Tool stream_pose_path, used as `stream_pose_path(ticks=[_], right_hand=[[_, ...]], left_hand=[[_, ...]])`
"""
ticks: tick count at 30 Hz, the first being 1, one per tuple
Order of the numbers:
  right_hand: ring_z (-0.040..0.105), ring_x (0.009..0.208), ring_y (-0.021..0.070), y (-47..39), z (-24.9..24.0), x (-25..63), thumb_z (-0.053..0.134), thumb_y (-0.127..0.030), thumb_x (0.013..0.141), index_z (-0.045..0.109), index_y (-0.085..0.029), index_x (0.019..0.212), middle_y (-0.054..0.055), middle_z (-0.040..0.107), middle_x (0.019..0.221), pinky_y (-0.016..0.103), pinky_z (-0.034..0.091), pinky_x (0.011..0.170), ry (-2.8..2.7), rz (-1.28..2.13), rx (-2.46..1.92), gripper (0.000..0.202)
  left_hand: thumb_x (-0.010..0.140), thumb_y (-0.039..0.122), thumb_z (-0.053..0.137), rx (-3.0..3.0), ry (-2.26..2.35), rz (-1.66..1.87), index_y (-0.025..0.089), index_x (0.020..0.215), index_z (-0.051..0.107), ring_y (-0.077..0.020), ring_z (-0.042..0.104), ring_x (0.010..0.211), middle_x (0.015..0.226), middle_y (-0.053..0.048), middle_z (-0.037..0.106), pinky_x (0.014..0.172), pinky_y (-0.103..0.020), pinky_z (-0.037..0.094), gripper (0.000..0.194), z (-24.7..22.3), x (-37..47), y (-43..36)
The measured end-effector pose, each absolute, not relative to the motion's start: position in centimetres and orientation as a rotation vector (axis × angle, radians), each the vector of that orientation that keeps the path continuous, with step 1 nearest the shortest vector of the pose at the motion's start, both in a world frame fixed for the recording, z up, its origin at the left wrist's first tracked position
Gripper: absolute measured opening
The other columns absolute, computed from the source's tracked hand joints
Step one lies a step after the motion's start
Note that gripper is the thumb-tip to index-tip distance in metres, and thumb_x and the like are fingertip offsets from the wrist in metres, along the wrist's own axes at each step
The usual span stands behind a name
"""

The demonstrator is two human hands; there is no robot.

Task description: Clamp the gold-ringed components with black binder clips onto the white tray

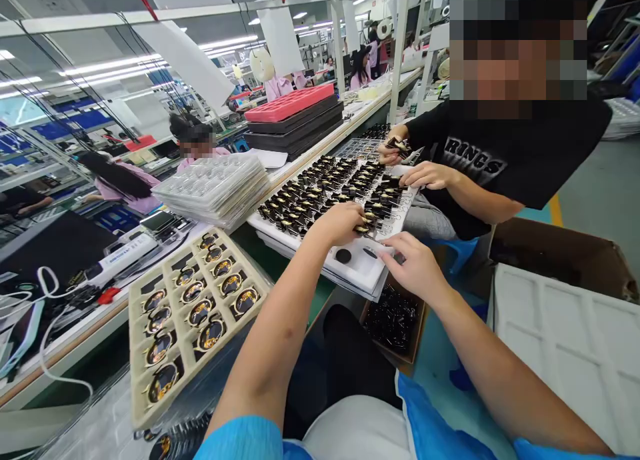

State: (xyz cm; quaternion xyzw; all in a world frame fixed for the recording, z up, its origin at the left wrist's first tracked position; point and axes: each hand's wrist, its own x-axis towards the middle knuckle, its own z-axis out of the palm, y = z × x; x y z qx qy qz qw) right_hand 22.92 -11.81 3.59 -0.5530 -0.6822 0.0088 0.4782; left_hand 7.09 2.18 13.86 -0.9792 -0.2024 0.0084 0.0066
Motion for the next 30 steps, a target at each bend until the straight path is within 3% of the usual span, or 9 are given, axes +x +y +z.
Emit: stream_pose_path(ticks=[5, 10, 13, 15, 17, 21, 25, 30], right_hand=[[0.061, 0.079, 0.0213, -12.1, 4.8, 22.8, 0.071, -0.043, 0.090, 0.065, -0.022, 0.120, 0.010, 0.061, 0.110, 0.034, 0.054, 0.061, -1.315, 0.138, -1.280, 0.037], [0.062, 0.090, 0.0212, -14.7, 5.5, 20.9, 0.070, -0.048, 0.093, 0.053, -0.027, 0.141, 0.009, 0.059, 0.118, 0.033, 0.054, 0.072, -1.390, 0.491, -0.966, 0.055], [0.060, 0.088, 0.0214, -17.1, 4.5, 18.5, 0.069, -0.048, 0.094, 0.065, -0.026, 0.130, 0.008, 0.060, 0.105, 0.033, 0.052, 0.072, -1.567, 0.594, -0.910, 0.042], [0.059, 0.081, 0.0199, -18.5, 2.6, 16.7, 0.068, -0.048, 0.094, 0.070, -0.025, 0.121, 0.007, 0.060, 0.099, 0.031, 0.051, 0.067, -1.619, 0.741, -0.932, 0.035], [0.058, 0.077, 0.0192, -19.5, 0.0, 15.1, 0.066, -0.052, 0.094, 0.071, -0.023, 0.117, 0.007, 0.063, 0.095, 0.031, 0.050, 0.065, -1.595, 0.951, -0.992, 0.037], [0.063, 0.077, 0.0218, -19.9, -5.3, 12.6, 0.069, -0.061, 0.088, 0.074, -0.019, 0.107, 0.008, 0.071, 0.088, 0.034, 0.052, 0.070, -1.490, 1.351, -1.146, 0.047], [0.071, 0.092, 0.0294, -19.2, -8.5, 11.0, 0.078, -0.065, 0.077, 0.077, -0.018, 0.098, 0.012, 0.077, 0.096, 0.041, 0.055, 0.083, -1.308, 1.583, -1.062, 0.051], [0.073, 0.092, 0.0338, -19.5, -10.4, 9.9, 0.080, -0.068, 0.072, 0.081, -0.019, 0.091, 0.014, 0.080, 0.093, 0.045, 0.055, 0.087, -1.113, 1.486, -1.178, 0.052]], left_hand=[[0.087, 0.026, 0.070, -3.122, -0.999, -0.707, 0.017, 0.072, 0.068, -0.0234, 0.059, 0.096, 0.104, -0.010, 0.061, 0.089, -0.036, 0.049, 0.018, 15.2, 4.7, -1.0], [0.084, 0.028, 0.076, -3.397, -1.087, -1.463, 0.017, 0.063, 0.063, -0.0185, 0.058, 0.089, 0.095, -0.004, 0.058, 0.083, -0.032, 0.046, 0.027, 12.9, 1.2, -9.5], [0.086, 0.032, 0.075, -3.598, -1.286, -1.708, 0.017, 0.075, 0.072, -0.0206, 0.060, 0.096, 0.102, -0.006, 0.064, 0.086, -0.032, 0.045, 0.019, 8.5, -1.3, -14.5], [0.084, 0.038, 0.077, -3.555, -1.679, -1.845, 0.016, 0.073, 0.071, -0.0190, 0.058, 0.088, 0.094, -0.005, 0.064, 0.080, -0.031, 0.043, 0.025, 4.6, -3.1, -17.0], [0.078, 0.046, 0.080, -3.429, -2.147, -1.809, 0.015, 0.059, 0.061, -0.0139, 0.048, 0.071, 0.071, 0.000, 0.054, 0.068, -0.028, 0.036, 0.041, 0.6, -4.8, -19.0], [0.069, 0.049, 0.084, -3.167, -2.689, -1.579, 0.016, 0.052, 0.052, -0.0135, 0.044, 0.070, 0.067, 0.002, 0.049, 0.068, -0.029, 0.033, 0.049, -6.0, -7.5, -21.3], [0.067, 0.044, 0.084, -3.109, -2.785, -1.501, 0.017, 0.055, 0.053, -0.0159, 0.047, 0.078, 0.075, 0.001, 0.053, 0.074, -0.030, 0.034, 0.043, -9.4, -8.9, -21.5], [0.067, 0.044, 0.080, -3.142, -2.849, -1.502, 0.017, 0.053, 0.050, -0.0136, 0.043, 0.071, 0.070, 0.003, 0.046, 0.069, -0.030, 0.030, 0.042, -10.8, -9.2, -20.6]])
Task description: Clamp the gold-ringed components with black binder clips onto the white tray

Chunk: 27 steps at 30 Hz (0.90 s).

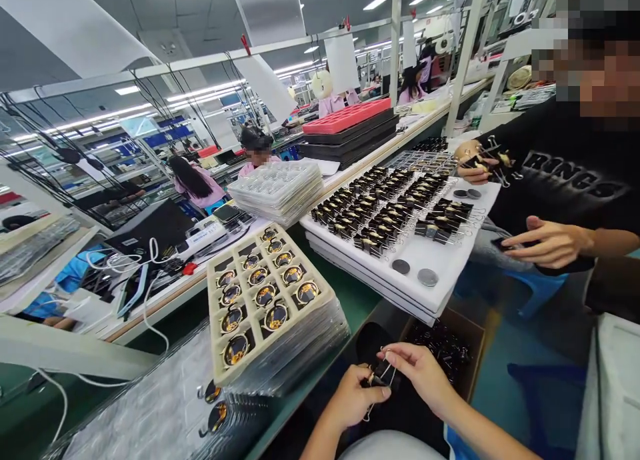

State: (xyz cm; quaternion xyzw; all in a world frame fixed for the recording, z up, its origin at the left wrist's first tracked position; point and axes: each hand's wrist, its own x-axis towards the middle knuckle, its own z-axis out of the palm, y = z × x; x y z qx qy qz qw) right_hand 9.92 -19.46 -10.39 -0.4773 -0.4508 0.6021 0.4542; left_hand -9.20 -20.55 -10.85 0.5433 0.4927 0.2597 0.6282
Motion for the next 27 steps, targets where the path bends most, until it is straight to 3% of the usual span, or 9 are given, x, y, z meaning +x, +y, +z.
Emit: stream_pose_path(ticks=[5, 10, 13, 17, 22, 27], right_hand=[[0.073, 0.091, 0.0349, -20.7, -11.2, 10.5, 0.078, -0.067, 0.074, 0.082, -0.020, 0.086, 0.015, 0.080, 0.091, 0.046, 0.054, 0.087, -1.070, 1.417, -1.243, 0.049], [0.069, 0.100, 0.0330, -20.2, -11.3, 13.3, 0.074, -0.067, 0.077, 0.081, -0.019, 0.096, 0.014, 0.078, 0.097, 0.043, 0.052, 0.092, -0.884, 1.355, -1.210, 0.052], [0.067, 0.085, 0.0274, -19.6, -11.9, 14.6, 0.066, -0.069, 0.079, 0.079, -0.018, 0.089, 0.008, 0.074, 0.082, 0.038, 0.051, 0.081, -0.975, 1.343, -1.311, 0.053], [0.053, 0.063, 0.0193, -19.0, -13.0, 14.8, 0.054, -0.073, 0.083, 0.072, -0.018, 0.075, 0.001, 0.059, 0.061, 0.032, 0.043, 0.064, -1.331, 1.334, -1.446, 0.059], [0.052, 0.063, 0.0175, -19.2, -13.0, 15.0, 0.059, -0.071, 0.083, 0.071, -0.017, 0.076, 0.002, 0.064, 0.067, 0.030, 0.040, 0.063, -1.377, 1.301, -1.446, 0.056], [0.047, 0.057, 0.0156, -20.1, -13.8, 15.6, 0.063, -0.073, 0.078, 0.069, -0.017, 0.065, -0.001, 0.056, 0.055, 0.029, 0.034, 0.057, -1.245, 1.268, -1.477, 0.057]], left_hand=[[0.065, 0.039, 0.082, 1.327, 1.060, 0.452, 0.015, 0.057, 0.064, -0.0135, 0.044, 0.070, 0.070, 0.003, 0.052, 0.070, -0.030, 0.031, 0.031, -11.1, -9.3, -19.9], [0.062, 0.047, 0.085, 1.328, 1.131, 0.428, 0.015, 0.063, 0.074, -0.0183, 0.053, 0.080, 0.079, -0.001, 0.062, 0.078, -0.031, 0.037, 0.034, -11.5, -9.6, -19.5], [0.064, 0.054, 0.082, 1.314, 1.097, 0.465, 0.016, 0.070, 0.079, -0.0229, 0.057, 0.090, 0.083, -0.004, 0.068, 0.087, -0.033, 0.040, 0.038, -11.3, -9.0, -19.1], [0.069, 0.056, 0.078, 1.348, 0.862, 0.342, 0.014, 0.075, 0.082, -0.0197, 0.058, 0.078, 0.076, -0.005, 0.069, 0.077, -0.030, 0.042, 0.042, -10.6, -6.8, -17.8], [0.067, 0.060, 0.078, 1.314, 0.805, 0.144, 0.011, 0.080, 0.083, -0.0115, 0.042, 0.054, 0.055, 0.000, 0.058, 0.060, -0.027, 0.034, 0.051, -10.9, -4.8, -16.1], [0.065, 0.062, 0.080, 1.238, 0.723, 0.061, 0.013, 0.078, 0.083, -0.0161, 0.056, 0.064, 0.068, -0.005, 0.070, 0.069, -0.030, 0.042, 0.051, -11.2, -4.2, -15.8]])
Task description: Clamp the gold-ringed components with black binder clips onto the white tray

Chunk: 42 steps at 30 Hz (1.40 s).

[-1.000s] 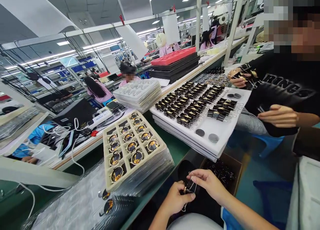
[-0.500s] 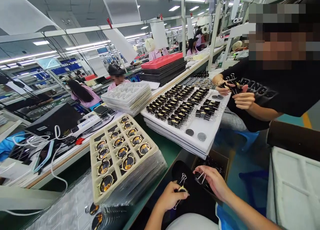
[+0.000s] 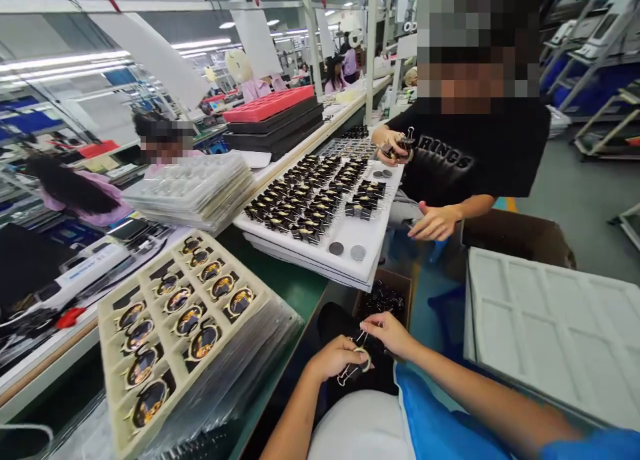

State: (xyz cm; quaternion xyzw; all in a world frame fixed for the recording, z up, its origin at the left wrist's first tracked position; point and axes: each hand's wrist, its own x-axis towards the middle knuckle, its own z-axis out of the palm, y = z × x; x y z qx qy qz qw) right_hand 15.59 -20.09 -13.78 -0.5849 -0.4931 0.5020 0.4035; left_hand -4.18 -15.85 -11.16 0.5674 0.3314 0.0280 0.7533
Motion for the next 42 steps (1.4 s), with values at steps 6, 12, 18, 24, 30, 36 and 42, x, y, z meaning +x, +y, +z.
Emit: stream_pose_path(ticks=[6, 12, 18, 24, 30, 36, 42], right_hand=[[0.062, 0.068, 0.0259, -19.1, -14.9, 20.4, 0.062, -0.078, 0.073, 0.072, -0.016, 0.073, 0.007, 0.064, 0.065, 0.035, 0.046, 0.064, -1.198, 1.018, -1.830, 0.063], [0.060, 0.122, 0.0395, -18.9, -14.1, 20.6, 0.087, -0.060, 0.057, 0.069, -0.013, 0.121, 0.023, 0.067, 0.128, 0.049, 0.050, 0.099, -1.427, 1.106, -1.785, 0.081], [0.066, 0.069, 0.0187, -21.0, -14.5, 11.5, 0.087, -0.055, 0.063, 0.065, -0.017, 0.078, 0.003, 0.071, 0.075, 0.035, 0.056, 0.070, -1.113, 1.637, -1.220, 0.046], [0.059, 0.055, 0.0139, -21.4, -14.4, 11.3, 0.091, -0.047, 0.057, 0.060, -0.017, 0.067, -0.002, 0.063, 0.062, 0.031, 0.052, 0.059, -0.986, 1.686, -1.242, 0.044], [0.061, 0.062, 0.0127, -21.3, -13.0, 12.1, 0.090, -0.046, 0.061, 0.067, -0.019, 0.101, 0.001, 0.067, 0.092, 0.026, 0.049, 0.053, -0.876, 1.652, -1.181, 0.054], [0.053, 0.057, 0.0128, -20.6, -11.0, 12.0, 0.076, -0.061, 0.078, 0.068, -0.016, 0.080, -0.001, 0.059, 0.068, 0.024, 0.045, 0.048, -1.110, 1.467, -1.217, 0.046], [0.051, 0.053, 0.0097, -20.9, -9.4, 13.1, 0.070, -0.077, 0.076, 0.070, -0.016, 0.082, 0.005, 0.071, 0.083, 0.023, 0.037, 0.045, -0.901, 1.575, -1.174, 0.061]], left_hand=[[0.066, 0.062, 0.082, 1.224, 0.773, 0.198, 0.013, 0.078, 0.084, -0.0253, 0.066, 0.082, 0.088, -0.012, 0.076, 0.080, -0.036, 0.049, 0.050, -11.2, -4.4, -16.4], [0.084, 0.070, 0.063, 1.317, 0.990, 0.655, 0.017, 0.096, 0.084, -0.0339, 0.053, 0.126, 0.119, -0.015, 0.070, 0.114, -0.046, 0.035, 0.058, -12.1, -3.6, -16.3], [0.088, 0.072, 0.056, 1.319, 1.073, 0.848, 0.017, 0.104, 0.081, -0.0306, 0.058, 0.121, 0.121, -0.014, 0.069, 0.111, -0.045, 0.040, 0.062, -12.9, -3.6, -16.5], [0.087, 0.074, 0.057, 1.260, 1.128, 0.958, 0.017, 0.105, 0.079, -0.0305, 0.061, 0.120, 0.122, -0.014, 0.071, 0.110, -0.043, 0.042, 0.063, -12.8, -4.5, -16.2], [0.091, 0.066, 0.059, 1.133, 0.992, 1.006, 0.018, 0.118, 0.074, -0.0284, 0.064, 0.119, 0.127, -0.013, 0.070, 0.107, -0.040, 0.046, 0.057, -10.9, -3.2, -16.8], [0.091, 0.065, 0.061, 1.119, 0.869, 0.941, 0.017, 0.118, 0.074, -0.0304, 0.064, 0.119, 0.131, -0.015, 0.068, 0.108, -0.043, 0.047, 0.057, -9.5, -1.0, -17.6], [0.092, 0.066, 0.058, 1.012, 0.884, 0.953, 0.019, 0.125, 0.070, -0.0271, 0.064, 0.116, 0.126, -0.014, 0.070, 0.086, -0.031, 0.052, 0.059, -9.0, -0.7, -17.3]])
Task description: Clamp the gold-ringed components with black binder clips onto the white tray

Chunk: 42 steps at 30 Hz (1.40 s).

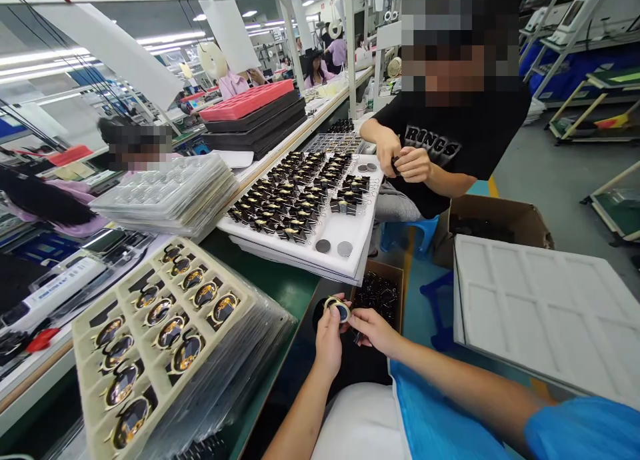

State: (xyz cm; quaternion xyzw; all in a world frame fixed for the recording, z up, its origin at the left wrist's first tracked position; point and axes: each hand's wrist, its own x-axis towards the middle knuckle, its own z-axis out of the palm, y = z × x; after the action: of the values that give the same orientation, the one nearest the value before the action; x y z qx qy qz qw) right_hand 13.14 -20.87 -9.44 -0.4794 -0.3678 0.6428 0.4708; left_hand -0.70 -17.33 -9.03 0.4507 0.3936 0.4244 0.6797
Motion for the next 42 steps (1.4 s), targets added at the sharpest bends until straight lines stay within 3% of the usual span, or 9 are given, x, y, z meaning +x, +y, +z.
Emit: stream_pose_path(ticks=[5, 13, 16, 18, 22, 27, 34, 39, 42], right_hand=[[0.046, 0.054, 0.0109, -20.8, -9.0, 13.5, 0.074, -0.075, 0.072, 0.075, -0.015, 0.077, 0.004, 0.069, 0.073, 0.023, 0.031, 0.047, -0.883, 1.555, -1.234, 0.059], [0.060, 0.066, 0.0211, -20.6, -10.6, 18.1, 0.062, -0.069, 0.084, 0.077, -0.018, 0.071, 0.007, 0.071, 0.069, 0.033, 0.045, 0.065, -1.230, 1.291, -1.456, 0.055], [0.067, 0.092, 0.0332, -19.7, -10.2, 21.8, 0.080, -0.063, 0.067, 0.078, -0.018, 0.084, 0.013, 0.076, 0.094, 0.041, 0.051, 0.082, -1.332, 0.992, -1.801, 0.047], [0.066, 0.105, 0.0374, -19.1, -8.2, 23.5, 0.086, -0.053, 0.062, 0.076, -0.018, 0.092, 0.016, 0.074, 0.113, 0.045, 0.052, 0.089, -1.401, 0.801, -1.871, 0.048], [0.070, 0.096, 0.0270, -17.8, -0.2, 23.4, 0.066, -0.046, 0.090, 0.066, -0.022, 0.086, 0.014, 0.071, 0.117, 0.041, 0.057, 0.085, -1.553, 0.488, -1.420, 0.024], [0.061, 0.125, 0.0295, -12.3, 6.3, 21.8, 0.069, -0.027, 0.087, 0.057, -0.023, 0.091, 0.014, 0.060, 0.140, 0.049, 0.050, 0.105, -1.813, 0.114, -0.982, 0.014], [0.071, 0.098, 0.0272, -6.3, 2.5, 23.7, 0.076, -0.029, 0.078, 0.053, -0.025, 0.084, 0.009, 0.074, 0.107, 0.046, 0.058, 0.091, -1.576, 0.258, -0.938, 0.024], [0.070, 0.106, 0.0281, -6.0, 1.1, 24.1, 0.087, -0.045, 0.068, 0.052, -0.025, 0.087, 0.009, 0.073, 0.107, 0.048, 0.056, 0.101, -1.156, 0.608, -0.999, 0.044], [0.071, 0.101, 0.0273, -5.9, 1.6, 24.1, 0.092, -0.048, 0.061, 0.056, -0.024, 0.087, 0.007, 0.073, 0.099, 0.048, 0.055, 0.102, -1.160, 0.653, -1.055, 0.051]], left_hand=[[0.091, 0.069, 0.058, 0.989, 0.921, 0.939, 0.019, 0.126, 0.069, -0.0255, 0.066, 0.107, 0.123, -0.014, 0.071, 0.073, -0.027, 0.050, 0.062, -8.5, 0.3, -17.3], [0.090, 0.064, 0.062, 0.978, 0.949, 1.268, 0.018, 0.113, 0.074, -0.0243, 0.064, 0.115, 0.119, -0.012, 0.071, 0.101, -0.034, 0.047, 0.053, -6.2, -0.2, -16.5], [0.092, 0.062, 0.060, 1.147, 0.943, 1.273, 0.016, 0.109, 0.075, -0.0247, 0.066, 0.107, 0.116, -0.012, 0.072, 0.099, -0.036, 0.049, 0.051, -2.9, -1.2, -15.6], [0.094, 0.061, 0.058, 1.302, 0.928, 1.218, 0.016, 0.106, 0.076, -0.0230, 0.067, 0.095, 0.109, -0.011, 0.072, 0.090, -0.035, 0.053, 0.050, 0.2, -1.2, -14.4], [0.097, 0.061, 0.053, 1.616, 0.870, 1.063, 0.015, 0.091, 0.074, -0.0183, 0.062, 0.074, 0.082, -0.005, 0.067, 0.070, -0.029, 0.049, 0.051, 5.7, 1.0, -10.8], [0.095, 0.062, 0.051, 1.825, 0.853, 0.836, 0.016, 0.072, 0.064, -0.0155, 0.055, 0.066, 0.065, 0.000, 0.056, 0.061, -0.026, 0.041, 0.052, 8.1, 4.8, -6.4], [0.097, 0.061, 0.044, 1.887, 0.980, 0.721, 0.018, 0.069, 0.065, -0.0152, 0.057, 0.063, 0.067, -0.002, 0.064, 0.060, -0.026, 0.041, 0.055, 8.1, 5.9, -2.9], [0.083, 0.039, 0.075, 2.097, 1.232, 0.748, 0.021, 0.096, 0.073, -0.0171, 0.066, 0.069, 0.074, -0.001, 0.071, 0.070, -0.027, 0.047, 0.022, 7.1, 6.6, -3.9], [0.088, 0.030, 0.067, 2.299, 1.364, 0.628, 0.025, 0.103, 0.071, -0.0207, 0.070, 0.077, 0.081, -0.002, 0.075, 0.073, -0.029, 0.048, 0.016, 7.0, 7.0, -4.8]])
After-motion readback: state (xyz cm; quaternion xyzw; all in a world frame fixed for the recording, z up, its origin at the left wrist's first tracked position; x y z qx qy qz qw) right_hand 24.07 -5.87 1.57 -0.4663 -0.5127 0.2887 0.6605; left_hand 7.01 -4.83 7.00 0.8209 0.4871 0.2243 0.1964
